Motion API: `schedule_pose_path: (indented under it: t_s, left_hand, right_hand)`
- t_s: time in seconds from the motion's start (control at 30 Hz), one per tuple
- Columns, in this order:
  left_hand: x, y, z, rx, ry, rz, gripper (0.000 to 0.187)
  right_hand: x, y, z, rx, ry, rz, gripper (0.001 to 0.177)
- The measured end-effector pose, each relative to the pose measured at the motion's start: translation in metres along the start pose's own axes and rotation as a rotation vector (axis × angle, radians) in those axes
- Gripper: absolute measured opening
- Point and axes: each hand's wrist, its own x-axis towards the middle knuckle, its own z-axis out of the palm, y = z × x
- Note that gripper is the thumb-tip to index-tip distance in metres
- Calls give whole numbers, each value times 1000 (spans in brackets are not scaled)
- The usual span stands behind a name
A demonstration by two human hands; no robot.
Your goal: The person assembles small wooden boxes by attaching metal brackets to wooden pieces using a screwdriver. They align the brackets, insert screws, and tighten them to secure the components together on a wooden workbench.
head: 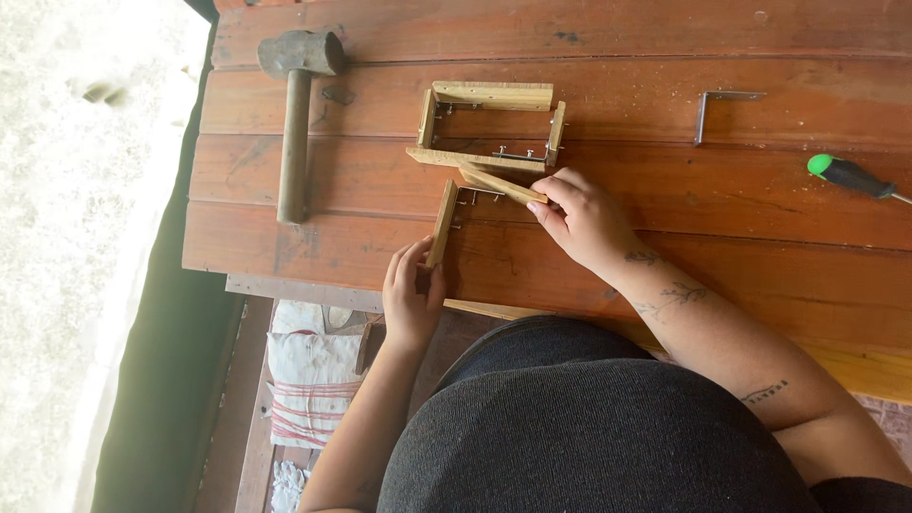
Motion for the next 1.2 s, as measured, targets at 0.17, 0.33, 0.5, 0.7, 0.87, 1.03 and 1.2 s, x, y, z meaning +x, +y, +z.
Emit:
schedule_pose_path:
  t_s: [0.17,0.33,0.5,0.7,0.87,1.03,1.2]
  left_hand:
    - [5,9,8,-32,28,57,52]
    - [17,36,18,-105,-3,88,49]
    - [24,61,47,-178,-50,86,50]
    - [43,113,90,-245,-145,93,48]
    - [63,160,129,-295,-256,105,44]
    - [79,212,171,-386,-357,119,37]
    - [87,251,215,-445,-453,112,27]
  right_hand:
    - [-7,-3,-24,90,-62,69,11]
    - [-29,4,-57,148,-45,162,11]
    - [-52,11,-103,312,-79,328,15]
    - [-88,40,-153,378,-55,476,16]
    - [-118,84,-189,454,-65,586,19]
    - [-147,112,-235,547,-60,693,23]
    - [-164,139,-267,585,-27,679,32]
